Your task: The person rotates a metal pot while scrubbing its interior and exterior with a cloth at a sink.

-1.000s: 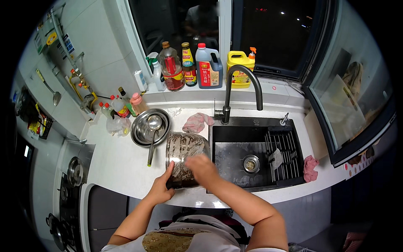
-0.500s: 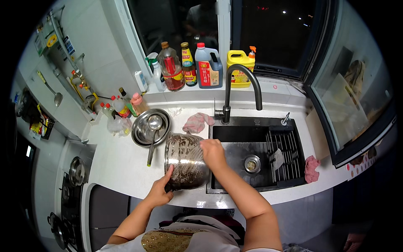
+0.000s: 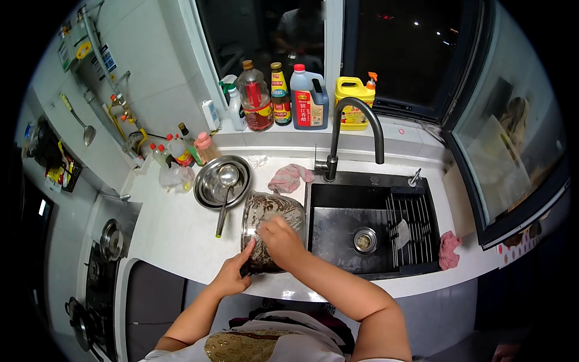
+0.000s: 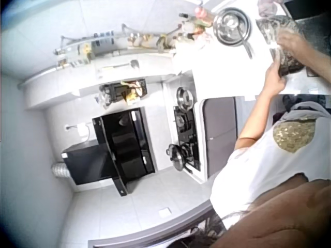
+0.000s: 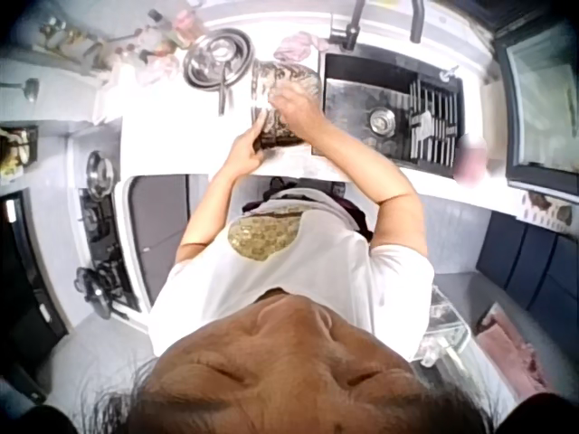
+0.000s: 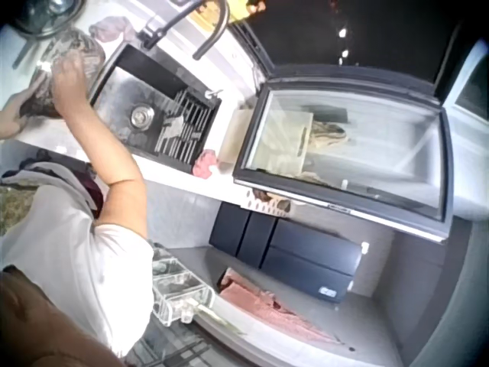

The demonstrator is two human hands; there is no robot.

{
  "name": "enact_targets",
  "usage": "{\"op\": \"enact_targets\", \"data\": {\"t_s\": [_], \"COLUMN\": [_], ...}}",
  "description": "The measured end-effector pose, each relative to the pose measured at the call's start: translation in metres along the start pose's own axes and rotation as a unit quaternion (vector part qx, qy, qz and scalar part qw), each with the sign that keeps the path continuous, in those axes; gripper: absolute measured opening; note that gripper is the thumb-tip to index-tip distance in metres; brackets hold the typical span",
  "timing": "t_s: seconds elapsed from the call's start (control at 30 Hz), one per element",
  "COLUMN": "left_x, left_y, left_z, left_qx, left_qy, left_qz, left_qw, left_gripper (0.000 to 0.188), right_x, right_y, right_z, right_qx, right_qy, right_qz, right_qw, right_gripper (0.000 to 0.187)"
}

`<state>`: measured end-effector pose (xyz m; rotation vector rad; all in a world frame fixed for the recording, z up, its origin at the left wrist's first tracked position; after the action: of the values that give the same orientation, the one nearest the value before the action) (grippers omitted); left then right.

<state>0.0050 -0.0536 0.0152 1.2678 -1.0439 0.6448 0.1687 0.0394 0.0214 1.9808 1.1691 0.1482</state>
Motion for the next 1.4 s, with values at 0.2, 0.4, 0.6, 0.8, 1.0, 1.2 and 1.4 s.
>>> {"op": "enact_targets", "data": {"t_s": [0.2, 0.4, 0.6, 0.8, 1.0, 1.2, 1.4], "left_x": [0.000, -0.008, -0.011, -0.005, -0.008, -0.008, -0.004], "left_y": [-0.007, -0.007, -0.007, -0.007, -0.008, -0.005, -0.003], "left_z": [0.008, 0.015, 0.019, 0.016, 0.022, 0.017, 0.009], "left_qx": [-0.012, -0.005, -0.010, -0.010, 0.005, -0.010, -0.017], "left_qy": [0.026, 0.022, 0.031, 0.021, -0.010, 0.004, 0.014], "left_qz": [-0.016, -0.020, -0.026, -0.036, -0.021, -0.022, -0.016], "left_qw": [0.999, 1.000, 0.999, 0.999, 1.000, 1.000, 1.000], "left_gripper": [0.097, 0.096, 0.095, 0.094, 0.095, 0.094, 0.095], "right_x": [0.056, 0.036, 0.013, 0.086, 0.022, -0.003, 0.028], "right_y": [-0.027, -0.012, -0.004, -0.051, -0.019, -0.014, -0.043], "right_z": [-0.052, -0.031, -0.009, -0.067, -0.019, -0.027, -0.074], "right_qx": [-0.125, -0.118, -0.074, -0.200, -0.059, -0.126, -0.146], "right_qy": [-0.170, -0.091, -0.039, -0.204, -0.006, 0.018, -0.126], "right_qz": [0.008, 0.022, 0.023, 0.020, 0.007, -0.029, 0.017], "right_qw": [0.977, 0.989, 0.996, 0.958, 0.998, 0.991, 0.981], "right_gripper": [0.010, 0.015, 0.015, 0.015, 0.020, 0.018, 0.010]}}
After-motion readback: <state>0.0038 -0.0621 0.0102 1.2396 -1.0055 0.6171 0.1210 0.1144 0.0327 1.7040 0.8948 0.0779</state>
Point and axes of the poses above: each hand's wrist, its own z-axis away from the middle knuckle, its own y-axis out of the back of the hand, x = y × z, the point moved 2 cm from there along -z, towards the middle knuckle, and after that the axes turned 13 degrees about z, right-handed, at the moved point
